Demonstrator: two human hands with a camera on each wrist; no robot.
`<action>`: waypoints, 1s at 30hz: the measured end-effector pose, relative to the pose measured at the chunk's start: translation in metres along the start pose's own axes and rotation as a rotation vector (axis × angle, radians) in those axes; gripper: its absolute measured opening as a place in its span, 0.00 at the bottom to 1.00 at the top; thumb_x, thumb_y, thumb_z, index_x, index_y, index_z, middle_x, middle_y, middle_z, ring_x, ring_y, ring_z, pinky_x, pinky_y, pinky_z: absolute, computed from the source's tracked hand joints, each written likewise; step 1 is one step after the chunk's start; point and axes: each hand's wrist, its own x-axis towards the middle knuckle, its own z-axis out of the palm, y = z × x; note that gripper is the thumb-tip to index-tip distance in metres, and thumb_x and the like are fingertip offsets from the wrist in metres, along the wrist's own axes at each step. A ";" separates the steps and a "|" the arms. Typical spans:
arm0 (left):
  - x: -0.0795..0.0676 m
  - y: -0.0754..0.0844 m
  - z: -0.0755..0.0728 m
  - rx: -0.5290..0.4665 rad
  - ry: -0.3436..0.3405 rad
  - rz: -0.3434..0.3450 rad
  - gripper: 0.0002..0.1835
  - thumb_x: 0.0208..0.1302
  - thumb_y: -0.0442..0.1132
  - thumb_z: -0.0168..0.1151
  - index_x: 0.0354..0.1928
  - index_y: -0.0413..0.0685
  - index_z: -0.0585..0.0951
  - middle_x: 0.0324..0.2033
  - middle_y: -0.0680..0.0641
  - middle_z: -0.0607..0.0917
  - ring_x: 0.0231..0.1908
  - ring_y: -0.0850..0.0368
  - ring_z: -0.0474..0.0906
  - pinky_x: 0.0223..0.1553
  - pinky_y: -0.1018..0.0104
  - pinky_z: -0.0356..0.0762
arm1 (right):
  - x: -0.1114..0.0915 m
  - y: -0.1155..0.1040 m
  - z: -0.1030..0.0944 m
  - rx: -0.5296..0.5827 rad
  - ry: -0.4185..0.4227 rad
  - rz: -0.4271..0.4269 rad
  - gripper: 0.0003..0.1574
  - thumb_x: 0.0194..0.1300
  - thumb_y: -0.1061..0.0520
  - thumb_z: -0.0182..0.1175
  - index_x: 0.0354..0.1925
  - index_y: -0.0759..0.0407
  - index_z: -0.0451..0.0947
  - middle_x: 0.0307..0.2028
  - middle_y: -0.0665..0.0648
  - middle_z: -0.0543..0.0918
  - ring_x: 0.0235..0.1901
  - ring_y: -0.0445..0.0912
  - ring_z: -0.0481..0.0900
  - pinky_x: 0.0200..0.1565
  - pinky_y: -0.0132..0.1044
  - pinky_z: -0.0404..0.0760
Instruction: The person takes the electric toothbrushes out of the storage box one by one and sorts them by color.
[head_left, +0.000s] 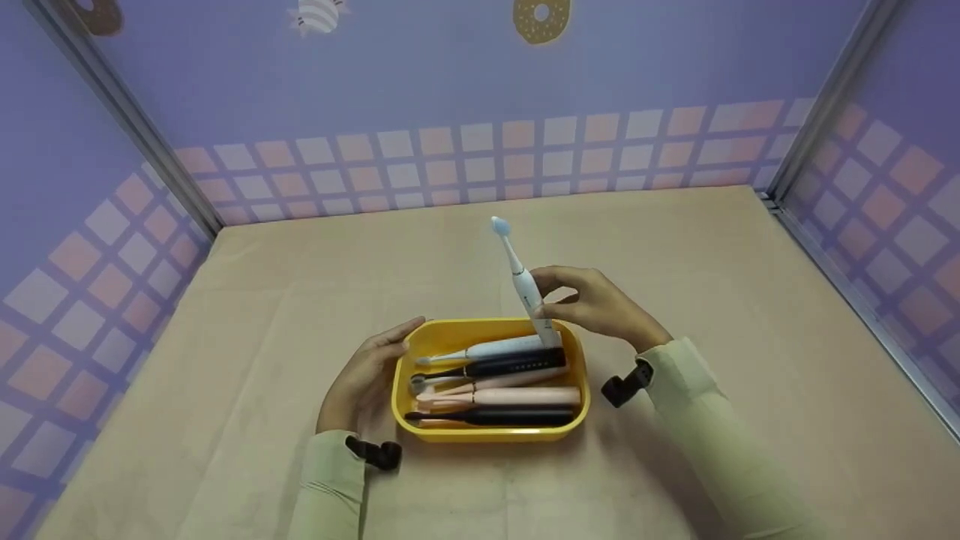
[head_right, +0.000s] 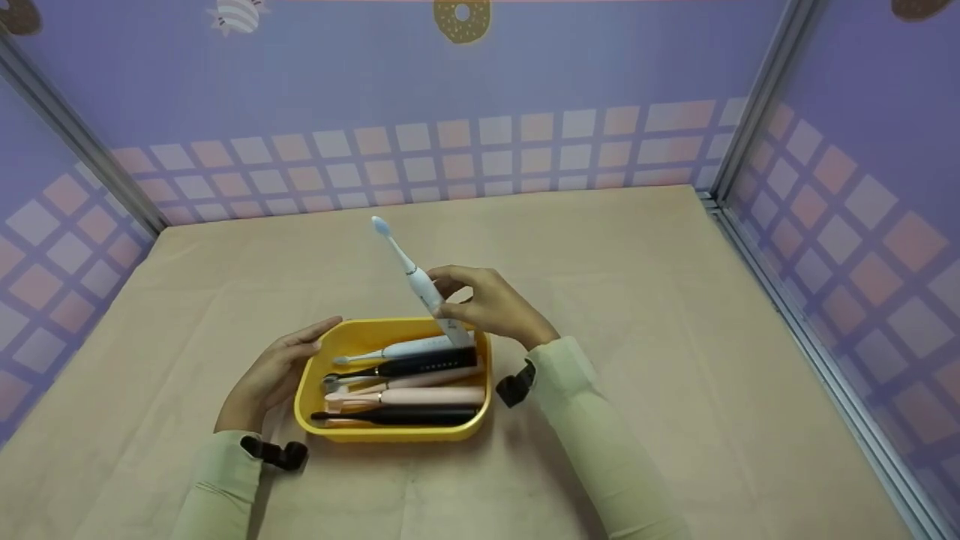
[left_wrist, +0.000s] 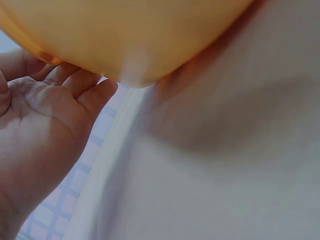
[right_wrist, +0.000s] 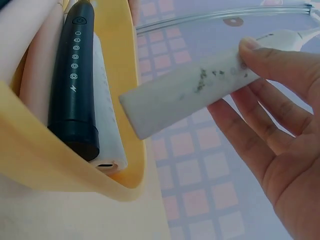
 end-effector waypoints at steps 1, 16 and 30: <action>0.000 0.000 0.000 -0.005 0.003 -0.001 0.28 0.74 0.34 0.41 0.74 0.43 0.57 0.73 0.41 0.59 0.69 0.47 0.63 0.65 0.60 0.68 | 0.000 0.000 0.000 0.005 0.013 -0.002 0.27 0.60 0.61 0.65 0.59 0.58 0.76 0.47 0.58 0.83 0.48 0.49 0.80 0.49 0.43 0.84; 0.000 0.000 -0.002 0.010 -0.015 -0.002 0.28 0.74 0.34 0.41 0.74 0.44 0.55 0.73 0.41 0.58 0.70 0.46 0.61 0.66 0.61 0.68 | 0.007 0.010 -0.002 0.039 0.198 0.010 0.27 0.60 0.65 0.64 0.59 0.60 0.75 0.48 0.61 0.83 0.48 0.49 0.80 0.48 0.44 0.84; -0.001 -0.001 0.000 0.009 -0.002 -0.007 0.28 0.74 0.35 0.41 0.74 0.43 0.55 0.72 0.43 0.60 0.67 0.51 0.66 0.64 0.63 0.70 | 0.014 0.024 -0.005 0.068 0.301 0.088 0.28 0.60 0.66 0.63 0.60 0.62 0.74 0.51 0.63 0.81 0.52 0.53 0.79 0.54 0.48 0.81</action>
